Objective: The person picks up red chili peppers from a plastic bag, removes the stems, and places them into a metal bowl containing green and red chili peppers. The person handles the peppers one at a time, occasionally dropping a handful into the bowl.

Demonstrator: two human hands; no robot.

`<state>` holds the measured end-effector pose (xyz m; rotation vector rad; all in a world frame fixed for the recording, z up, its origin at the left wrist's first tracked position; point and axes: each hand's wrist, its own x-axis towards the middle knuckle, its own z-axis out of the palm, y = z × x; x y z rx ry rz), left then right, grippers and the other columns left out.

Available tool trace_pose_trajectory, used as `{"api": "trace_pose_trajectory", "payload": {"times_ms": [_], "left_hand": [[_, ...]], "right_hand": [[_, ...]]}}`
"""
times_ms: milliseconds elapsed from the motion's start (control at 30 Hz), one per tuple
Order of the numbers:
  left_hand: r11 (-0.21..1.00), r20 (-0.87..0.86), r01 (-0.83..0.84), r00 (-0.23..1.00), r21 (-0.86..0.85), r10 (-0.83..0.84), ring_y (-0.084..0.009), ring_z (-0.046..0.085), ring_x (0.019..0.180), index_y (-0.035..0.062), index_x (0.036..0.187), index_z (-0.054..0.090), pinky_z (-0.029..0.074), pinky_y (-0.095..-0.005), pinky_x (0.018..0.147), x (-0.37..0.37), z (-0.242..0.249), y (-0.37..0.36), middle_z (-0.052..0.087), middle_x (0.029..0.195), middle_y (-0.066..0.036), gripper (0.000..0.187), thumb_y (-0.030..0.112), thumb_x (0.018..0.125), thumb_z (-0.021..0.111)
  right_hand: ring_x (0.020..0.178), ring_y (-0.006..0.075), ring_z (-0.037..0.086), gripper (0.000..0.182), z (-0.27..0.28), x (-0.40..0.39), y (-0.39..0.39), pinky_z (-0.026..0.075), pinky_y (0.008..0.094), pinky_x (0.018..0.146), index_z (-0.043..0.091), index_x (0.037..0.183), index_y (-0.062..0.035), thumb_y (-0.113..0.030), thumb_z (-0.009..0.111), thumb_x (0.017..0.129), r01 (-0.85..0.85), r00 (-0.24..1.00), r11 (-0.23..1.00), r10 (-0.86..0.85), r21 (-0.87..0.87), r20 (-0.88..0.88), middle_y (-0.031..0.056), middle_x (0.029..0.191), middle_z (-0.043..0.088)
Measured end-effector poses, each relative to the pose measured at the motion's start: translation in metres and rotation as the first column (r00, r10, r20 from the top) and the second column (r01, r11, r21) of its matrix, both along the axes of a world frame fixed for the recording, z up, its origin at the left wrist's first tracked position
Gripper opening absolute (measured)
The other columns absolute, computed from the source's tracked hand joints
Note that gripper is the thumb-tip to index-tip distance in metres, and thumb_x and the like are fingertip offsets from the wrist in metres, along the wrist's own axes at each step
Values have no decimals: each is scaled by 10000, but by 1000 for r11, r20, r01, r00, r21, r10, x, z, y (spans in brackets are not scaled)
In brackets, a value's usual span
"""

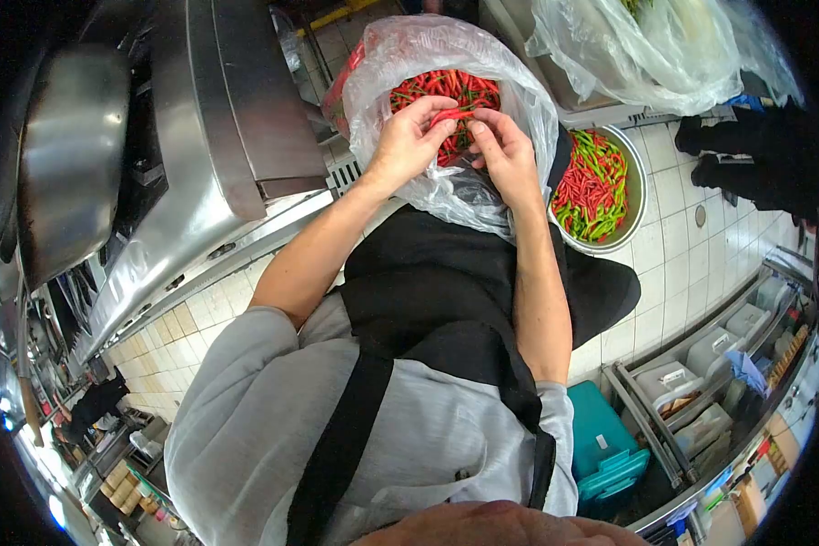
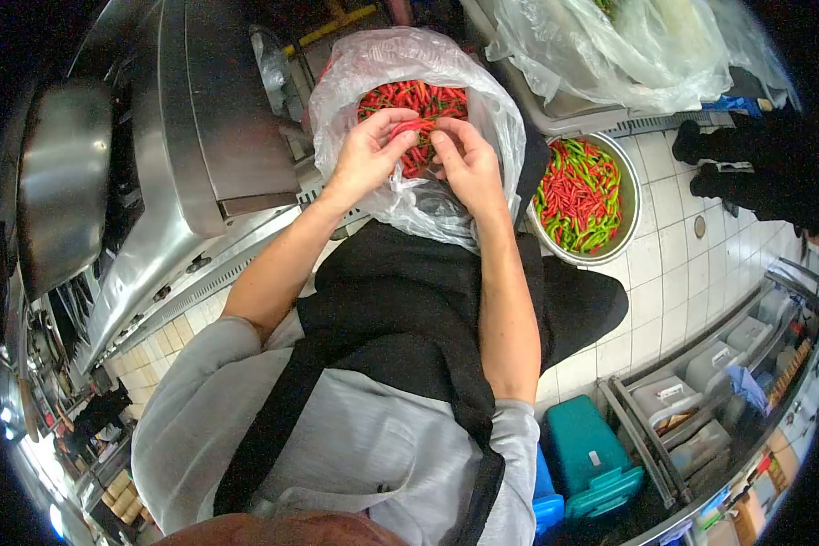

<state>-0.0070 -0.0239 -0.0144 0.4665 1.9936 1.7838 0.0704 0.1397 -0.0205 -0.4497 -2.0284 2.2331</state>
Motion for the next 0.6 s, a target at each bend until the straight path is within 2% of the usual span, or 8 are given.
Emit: {"api": "trace_pose_trajectory", "payload": {"times_ms": [67,133,300,367,433,500,533,600], "left_hand": [[999,-78,-30,996,28,32,-100,655,915,-2,1229,655,527,-250,800,5,-4,5,723,1037,-57,291,88,953,670],[999,6,26,1000,-46,-25,-117,671,974,-3,1262,646,545,-259,865,12,1,10,719,1096,-67,298,77,975,645],[999,138,41,990,-4,-40,-127,673,972,1,1278,640,555,-278,864,15,-2,9,717,1098,-68,293,118,1011,607],[989,91,-120,989,82,113,-132,663,998,10,1321,605,542,-285,883,9,-3,10,702,1135,-73,315,121,1028,575],[978,74,-208,975,-6,208,-120,650,933,6,1311,598,516,-252,821,-2,0,3,693,1052,-41,322,182,1046,549],[971,216,-232,947,-56,239,-128,651,926,12,1297,583,511,-265,816,-10,5,-2,685,1027,-35,307,189,1050,540],[971,214,-232,947,-56,239,-128,651,926,12,1297,583,511,-265,816,-9,7,-2,685,1027,-35,307,189,1050,540],[965,417,-248,888,85,192,-146,664,960,31,1280,558,519,-280,837,-5,12,-4,690,1061,-53,278,172,1040,556]], "right_hand": [[739,73,607,300,0,1,-1,529,232,602,626,1222,-15,-212,638,997,-20,1000,1000,20,14,-4,25,930,669],[730,74,608,288,-5,2,0,529,233,599,631,1210,-13,-207,637,997,1,1000,1000,-1,11,-3,26,921,670],[709,80,613,241,-7,3,1,529,232,587,643,1167,-10,-182,631,998,31,999,999,-31,-43,-15,24,888,671],[717,83,616,218,-8,4,2,537,231,590,640,1155,-1,-150,632,995,27,999,999,-28,-34,-32,28,891,667],[740,88,619,220,-8,4,3,548,236,602,632,1161,8,-137,628,995,53,998,997,-56,-63,-43,39,919,664],[764,93,623,222,-6,4,2,559,240,613,623,1168,17,-123,625,996,80,995,993,-85,-91,-52,49,947,661],[801,103,630,227,-3,4,1,576,250,653,608,1185,24,-105,615,998,110,991,986,-118,-124,-60,62,991,656],[837,114,637,234,-3,2,0,592,261,692,592,1202,31,-87,606,1001,139,986,978,-151,-156,-69,75,1035,650]]}}
